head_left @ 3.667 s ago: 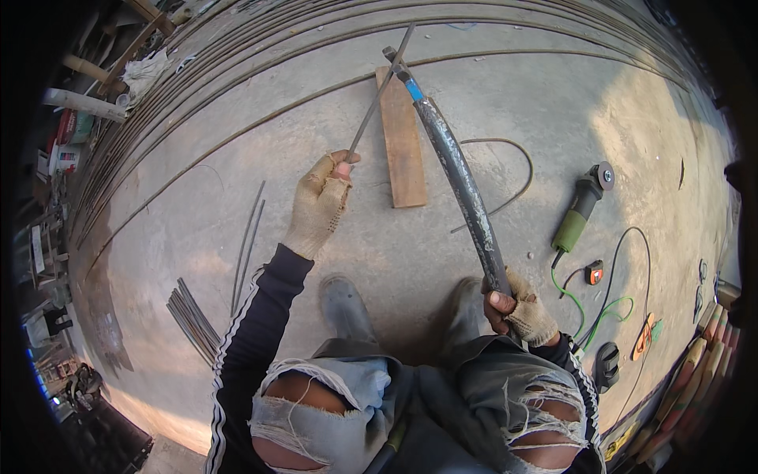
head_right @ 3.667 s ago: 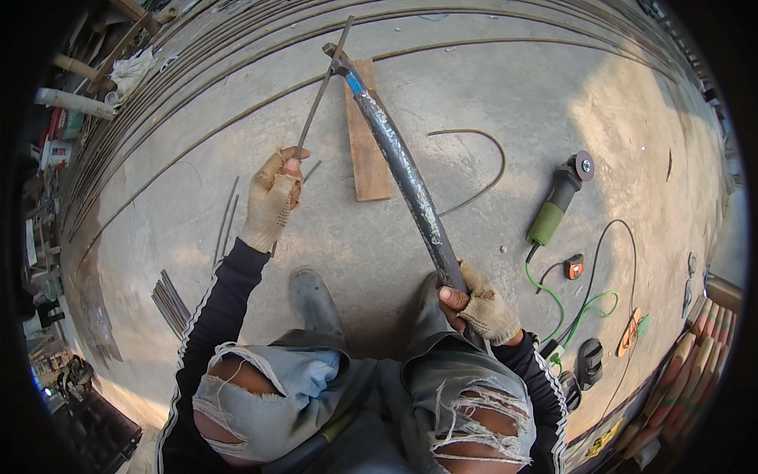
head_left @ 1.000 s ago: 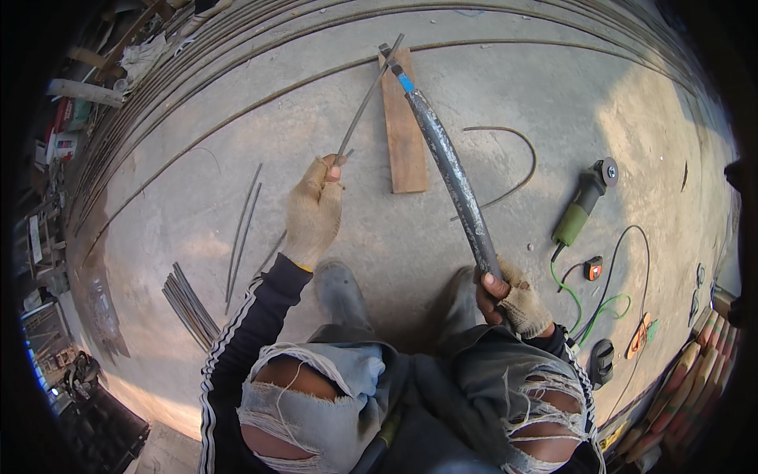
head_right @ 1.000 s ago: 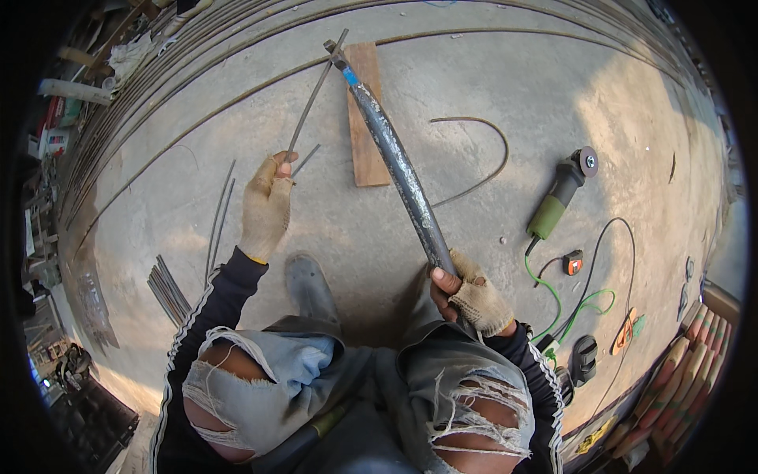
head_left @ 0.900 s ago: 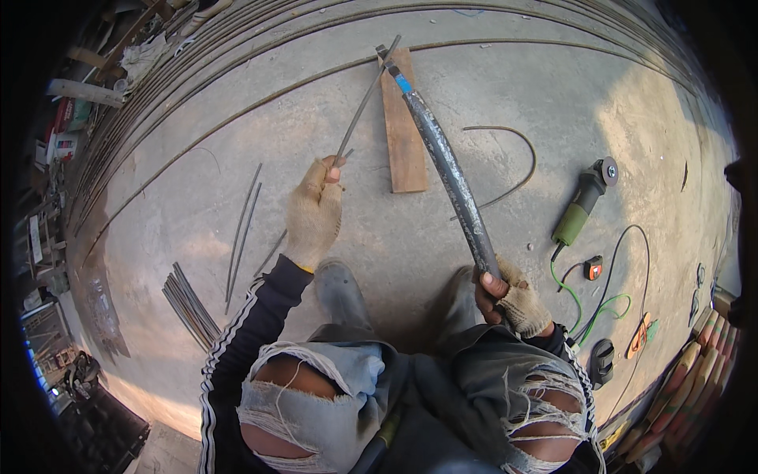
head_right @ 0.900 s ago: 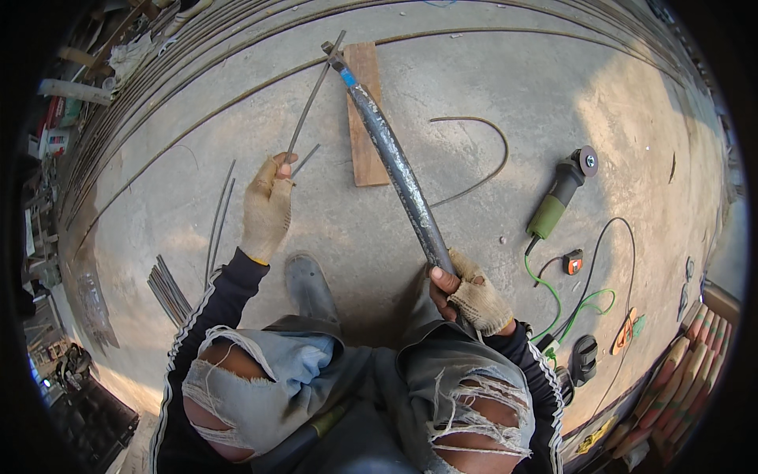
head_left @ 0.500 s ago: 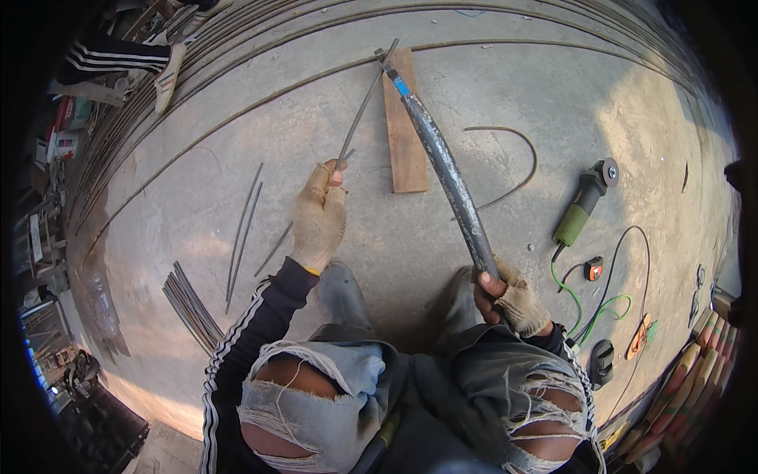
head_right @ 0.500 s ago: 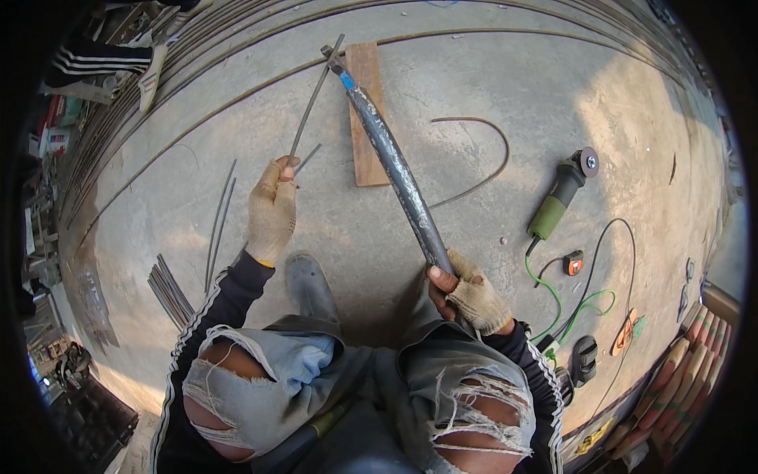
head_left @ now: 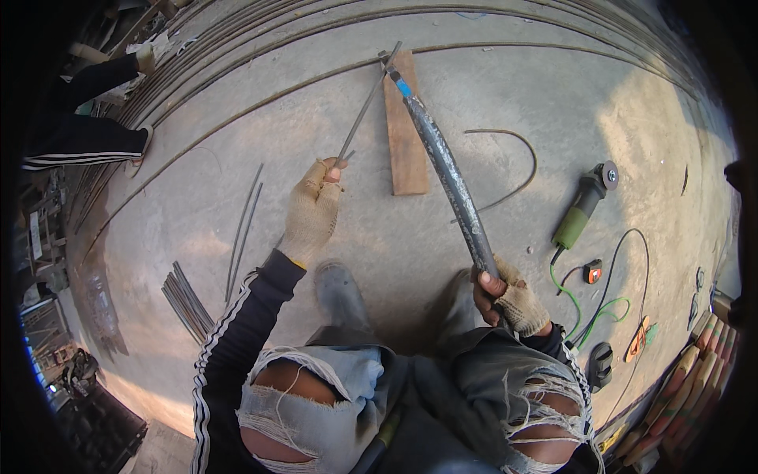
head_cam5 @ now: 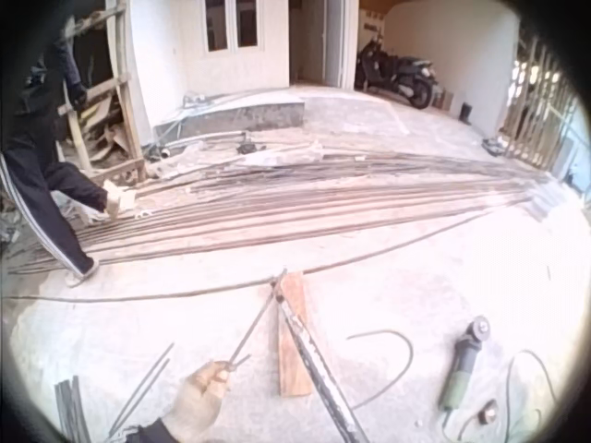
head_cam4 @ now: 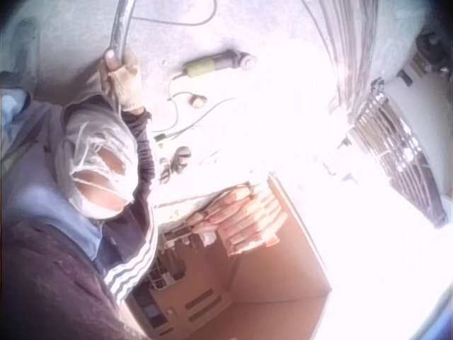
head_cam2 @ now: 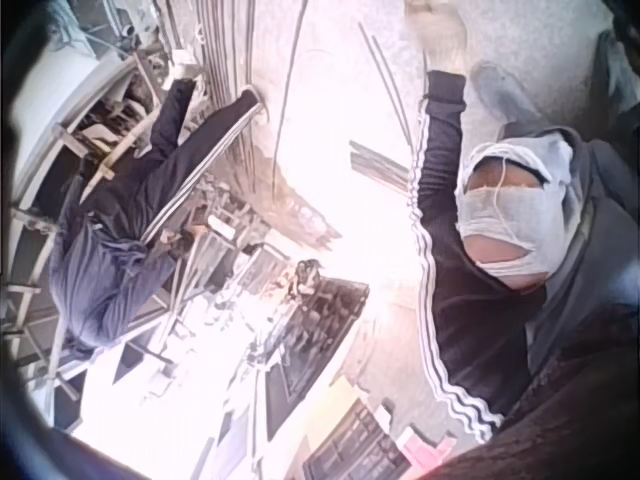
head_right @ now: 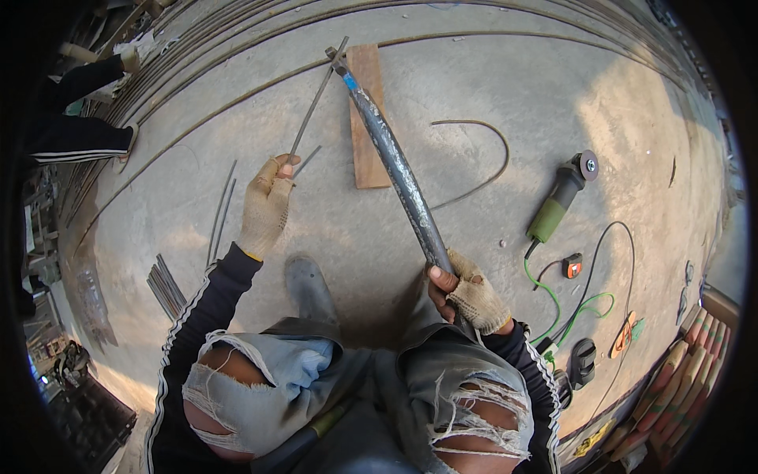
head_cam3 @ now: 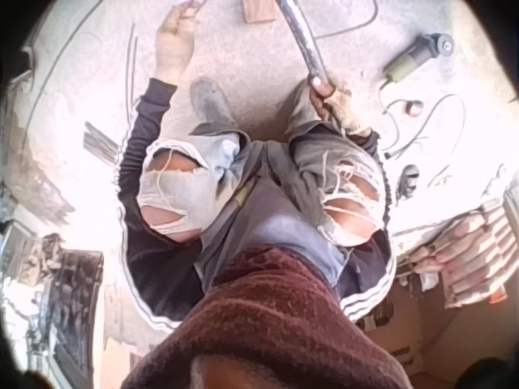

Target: The person measures a metal rod with a tape measure, marks it, and cuts it with an angle grinder. They repeat this process for several rods, then use a hammer to straighten the cut pieces.

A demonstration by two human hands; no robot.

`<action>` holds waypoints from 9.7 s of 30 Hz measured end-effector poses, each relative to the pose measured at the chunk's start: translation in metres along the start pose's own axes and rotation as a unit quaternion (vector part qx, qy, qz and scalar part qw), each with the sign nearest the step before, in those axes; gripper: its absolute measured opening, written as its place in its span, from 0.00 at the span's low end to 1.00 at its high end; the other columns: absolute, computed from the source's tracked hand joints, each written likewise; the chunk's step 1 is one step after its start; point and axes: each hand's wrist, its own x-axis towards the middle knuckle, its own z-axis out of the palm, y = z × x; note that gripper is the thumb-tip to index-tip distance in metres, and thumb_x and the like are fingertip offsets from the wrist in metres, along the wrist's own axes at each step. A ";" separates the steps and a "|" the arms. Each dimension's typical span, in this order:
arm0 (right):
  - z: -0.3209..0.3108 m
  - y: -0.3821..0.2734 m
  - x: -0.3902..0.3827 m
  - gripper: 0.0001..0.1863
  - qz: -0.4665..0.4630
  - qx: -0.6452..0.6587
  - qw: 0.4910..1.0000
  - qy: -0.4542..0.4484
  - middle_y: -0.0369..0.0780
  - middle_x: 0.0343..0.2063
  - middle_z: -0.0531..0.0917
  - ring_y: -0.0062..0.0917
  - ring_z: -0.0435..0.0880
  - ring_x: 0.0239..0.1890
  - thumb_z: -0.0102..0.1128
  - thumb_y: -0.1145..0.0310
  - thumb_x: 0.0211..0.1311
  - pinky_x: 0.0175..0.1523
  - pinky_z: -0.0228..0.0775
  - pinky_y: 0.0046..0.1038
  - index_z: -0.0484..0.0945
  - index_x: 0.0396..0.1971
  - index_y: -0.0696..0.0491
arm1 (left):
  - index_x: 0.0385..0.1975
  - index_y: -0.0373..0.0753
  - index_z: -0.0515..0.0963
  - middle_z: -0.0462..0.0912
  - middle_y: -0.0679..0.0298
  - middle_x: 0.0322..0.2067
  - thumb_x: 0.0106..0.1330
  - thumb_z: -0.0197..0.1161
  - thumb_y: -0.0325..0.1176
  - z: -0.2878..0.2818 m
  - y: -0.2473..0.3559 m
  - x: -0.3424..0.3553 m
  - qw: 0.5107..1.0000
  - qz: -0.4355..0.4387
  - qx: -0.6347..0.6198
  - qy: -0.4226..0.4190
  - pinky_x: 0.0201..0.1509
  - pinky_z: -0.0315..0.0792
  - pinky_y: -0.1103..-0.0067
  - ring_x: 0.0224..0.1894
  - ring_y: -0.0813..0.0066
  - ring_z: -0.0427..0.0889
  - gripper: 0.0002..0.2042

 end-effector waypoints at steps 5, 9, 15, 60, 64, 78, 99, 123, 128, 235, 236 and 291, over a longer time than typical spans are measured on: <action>-0.010 -0.003 0.006 0.23 -0.025 -0.121 0.990 0.067 0.32 0.19 0.74 0.16 0.70 0.14 0.67 0.47 0.76 0.20 0.59 0.21 0.73 0.44 0.53 | 0.56 0.32 0.82 0.81 0.64 0.28 0.83 0.57 0.43 -0.029 -0.014 0.019 0.996 0.040 0.081 0.015 0.35 0.73 0.74 0.26 0.75 0.75 0.19; -0.011 0.001 0.008 0.24 -0.027 -0.144 0.984 0.097 0.32 0.19 0.73 0.17 0.71 0.13 0.69 0.46 0.74 0.20 0.59 0.22 0.73 0.44 0.54 | 0.56 0.33 0.82 0.80 0.59 0.26 0.82 0.58 0.42 -0.047 -0.023 0.023 0.989 0.051 0.111 0.080 0.35 0.74 0.70 0.27 0.68 0.79 0.18; -0.006 0.009 0.019 0.23 -0.024 -0.147 0.981 0.121 0.32 0.18 0.75 0.17 0.73 0.13 0.69 0.47 0.74 0.19 0.60 0.23 0.73 0.42 0.52 | 0.53 0.34 0.82 0.84 0.52 0.28 0.81 0.56 0.36 -0.072 -0.027 0.032 0.981 0.019 0.141 0.134 0.39 0.78 0.69 0.31 0.62 0.87 0.14; 0.013 -0.021 0.018 0.24 -0.038 -0.072 0.996 0.025 0.33 0.19 0.74 0.15 0.70 0.14 0.66 0.46 0.76 0.21 0.58 0.20 0.73 0.43 0.54 | 0.55 0.37 0.85 0.84 0.60 0.39 0.81 0.63 0.36 -0.031 -0.026 0.016 0.978 0.134 0.104 0.119 0.44 0.78 0.76 0.36 0.73 0.81 0.13; 0.010 -0.017 0.020 0.25 -0.043 -0.071 0.996 0.020 0.32 0.18 0.73 0.15 0.71 0.14 0.65 0.44 0.76 0.20 0.58 0.20 0.73 0.42 0.54 | 0.57 0.36 0.83 0.87 0.58 0.43 0.82 0.61 0.41 -0.020 -0.025 0.014 0.984 0.098 0.089 0.117 0.45 0.79 0.75 0.38 0.73 0.83 0.16; 0.011 -0.012 0.021 0.25 -0.033 -0.058 0.997 0.028 0.33 0.18 0.75 0.15 0.71 0.14 0.65 0.44 0.76 0.20 0.58 0.19 0.73 0.42 0.53 | 0.65 0.35 0.82 0.86 0.66 0.33 0.82 0.60 0.46 -0.016 -0.014 0.001 0.995 -0.008 0.050 0.081 0.40 0.75 0.81 0.36 0.80 0.83 0.23; 0.007 -0.014 0.024 0.24 -0.010 -0.051 0.999 0.011 0.33 0.21 0.75 0.15 0.72 0.15 0.65 0.45 0.76 0.21 0.60 0.19 0.74 0.44 0.54 | 0.64 0.36 0.83 0.87 0.63 0.35 0.80 0.64 0.40 -0.021 -0.024 0.005 0.995 0.008 -0.013 0.102 0.42 0.75 0.82 0.36 0.81 0.81 0.20; 0.013 -0.010 0.029 0.23 -0.031 -0.051 0.998 0.006 0.32 0.18 0.74 0.15 0.70 0.14 0.64 0.46 0.78 0.21 0.58 0.20 0.73 0.42 0.53 | 0.64 0.35 0.82 0.87 0.61 0.32 0.82 0.60 0.40 0.004 -0.023 -0.008 0.991 -0.004 0.053 0.121 0.34 0.74 0.78 0.29 0.80 0.79 0.19; 0.012 -0.009 0.029 0.23 -0.027 -0.048 0.998 0.008 0.32 0.19 0.74 0.15 0.71 0.14 0.64 0.46 0.77 0.21 0.58 0.19 0.73 0.43 0.53 | 0.63 0.35 0.82 0.85 0.61 0.30 0.82 0.59 0.41 0.007 -0.019 -0.011 0.989 0.002 0.065 0.132 0.33 0.73 0.78 0.27 0.79 0.77 0.20; -0.003 0.015 0.031 0.22 -0.008 -0.142 0.981 0.132 0.34 0.18 0.75 0.18 0.72 0.12 0.67 0.47 0.75 0.18 0.61 0.23 0.72 0.40 0.51 | 0.57 0.32 0.82 0.86 0.59 0.32 0.79 0.56 0.35 -0.086 -0.079 0.038 0.983 -0.014 0.073 0.168 0.37 0.77 0.74 0.34 0.73 0.85 0.16; -0.003 0.016 0.032 0.22 -0.014 -0.132 0.983 0.126 0.34 0.17 0.75 0.18 0.72 0.12 0.67 0.47 0.75 0.18 0.60 0.23 0.72 0.40 0.51 | 0.58 0.31 0.81 0.86 0.59 0.35 0.79 0.56 0.34 -0.093 -0.085 0.043 0.988 -0.041 -0.005 0.150 0.37 0.77 0.75 0.35 0.73 0.85 0.17; 0.012 0.032 0.034 0.17 0.009 -0.126 0.983 0.135 0.30 0.15 0.71 0.16 0.69 0.11 0.67 0.52 0.76 0.17 0.58 0.21 0.74 0.39 0.48 | 0.54 0.38 0.85 0.89 0.48 0.47 0.69 0.63 0.35 -0.254 -0.291 -0.073 0.903 -0.245 0.273 0.226 0.57 0.79 0.65 0.52 0.54 0.88 0.16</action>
